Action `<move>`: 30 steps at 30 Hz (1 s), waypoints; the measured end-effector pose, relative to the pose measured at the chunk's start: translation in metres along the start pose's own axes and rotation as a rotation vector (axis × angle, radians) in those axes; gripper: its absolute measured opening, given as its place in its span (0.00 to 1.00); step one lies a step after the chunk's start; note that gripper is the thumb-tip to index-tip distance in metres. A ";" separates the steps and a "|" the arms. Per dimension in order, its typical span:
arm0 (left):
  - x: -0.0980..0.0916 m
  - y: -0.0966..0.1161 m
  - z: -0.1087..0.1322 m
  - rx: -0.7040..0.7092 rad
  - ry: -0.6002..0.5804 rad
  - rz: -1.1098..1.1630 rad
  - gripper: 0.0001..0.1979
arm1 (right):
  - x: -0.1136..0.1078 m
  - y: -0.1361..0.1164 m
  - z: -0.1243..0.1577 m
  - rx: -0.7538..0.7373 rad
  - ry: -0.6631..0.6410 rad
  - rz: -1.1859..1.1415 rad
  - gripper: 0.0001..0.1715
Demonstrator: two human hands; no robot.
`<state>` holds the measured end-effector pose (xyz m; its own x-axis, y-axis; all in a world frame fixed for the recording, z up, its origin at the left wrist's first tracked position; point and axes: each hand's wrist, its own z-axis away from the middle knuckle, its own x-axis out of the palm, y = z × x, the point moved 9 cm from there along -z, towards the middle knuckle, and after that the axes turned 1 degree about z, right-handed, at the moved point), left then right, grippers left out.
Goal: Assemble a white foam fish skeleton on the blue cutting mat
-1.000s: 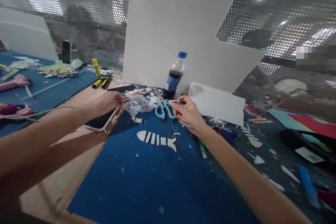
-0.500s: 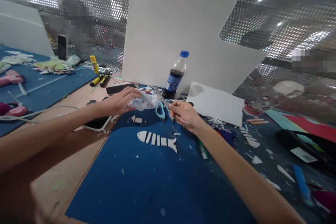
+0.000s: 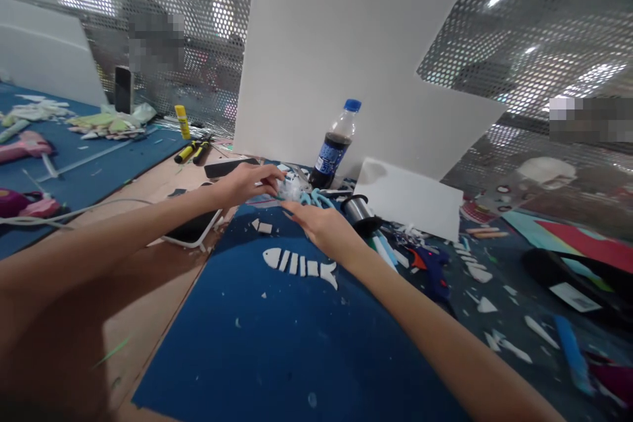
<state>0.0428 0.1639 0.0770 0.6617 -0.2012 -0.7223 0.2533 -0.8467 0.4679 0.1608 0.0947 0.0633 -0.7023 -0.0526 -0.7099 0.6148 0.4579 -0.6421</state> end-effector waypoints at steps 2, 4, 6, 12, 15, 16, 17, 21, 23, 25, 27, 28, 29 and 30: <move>0.001 0.000 -0.004 -0.009 0.025 0.029 0.11 | 0.005 -0.001 0.000 -0.023 -0.003 0.112 0.17; 0.002 0.001 -0.007 -0.005 0.046 0.045 0.11 | 0.009 0.000 0.000 -0.044 -0.017 0.220 0.21; 0.001 0.003 -0.007 0.011 0.065 0.038 0.12 | 0.014 0.002 0.000 -0.065 -0.043 0.324 0.26; -0.011 0.030 0.004 0.161 0.062 -0.148 0.08 | 0.029 0.011 -0.005 -0.096 -0.109 0.557 0.18; -0.001 0.050 0.016 0.287 -0.074 -0.232 0.05 | 0.030 0.009 -0.007 -0.117 -0.126 0.609 0.14; 0.004 0.056 0.021 0.319 -0.120 -0.255 0.04 | 0.030 0.007 -0.007 -0.126 -0.129 0.620 0.13; 0.010 0.061 0.025 0.339 -0.157 -0.280 0.05 | 0.029 0.006 -0.006 -0.136 -0.134 0.631 0.14; 0.029 0.070 0.037 0.266 -0.188 -0.413 0.10 | 0.032 0.003 -0.005 -0.165 -0.168 0.678 0.17; 0.036 0.068 0.040 0.178 -0.192 -0.480 0.12 | 0.036 0.004 -0.004 -0.175 -0.187 0.704 0.18; 0.041 0.063 0.042 0.093 -0.207 -0.533 0.14 | 0.040 0.005 -0.003 -0.187 -0.210 0.726 0.18; 0.044 0.055 0.042 0.028 -0.239 -0.565 0.15 | 0.044 0.005 -0.002 -0.200 -0.238 0.745 0.17; 0.046 0.050 0.041 0.007 -0.264 -0.573 0.16 | 0.045 0.004 -0.001 -0.207 -0.255 0.754 0.17; 0.048 0.044 0.040 -0.007 -0.295 -0.575 0.17 | 0.047 0.003 0.000 -0.215 -0.275 0.762 0.16; 0.050 0.037 0.038 -0.016 -0.331 -0.571 0.18 | 0.050 0.002 0.001 -0.223 -0.298 0.768 0.15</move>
<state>0.0590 0.1038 0.0390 0.1690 0.1350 -0.9763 0.5122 -0.8583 -0.0300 0.1273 0.0924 0.0267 0.0232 0.1273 -0.9916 0.7748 0.6245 0.0983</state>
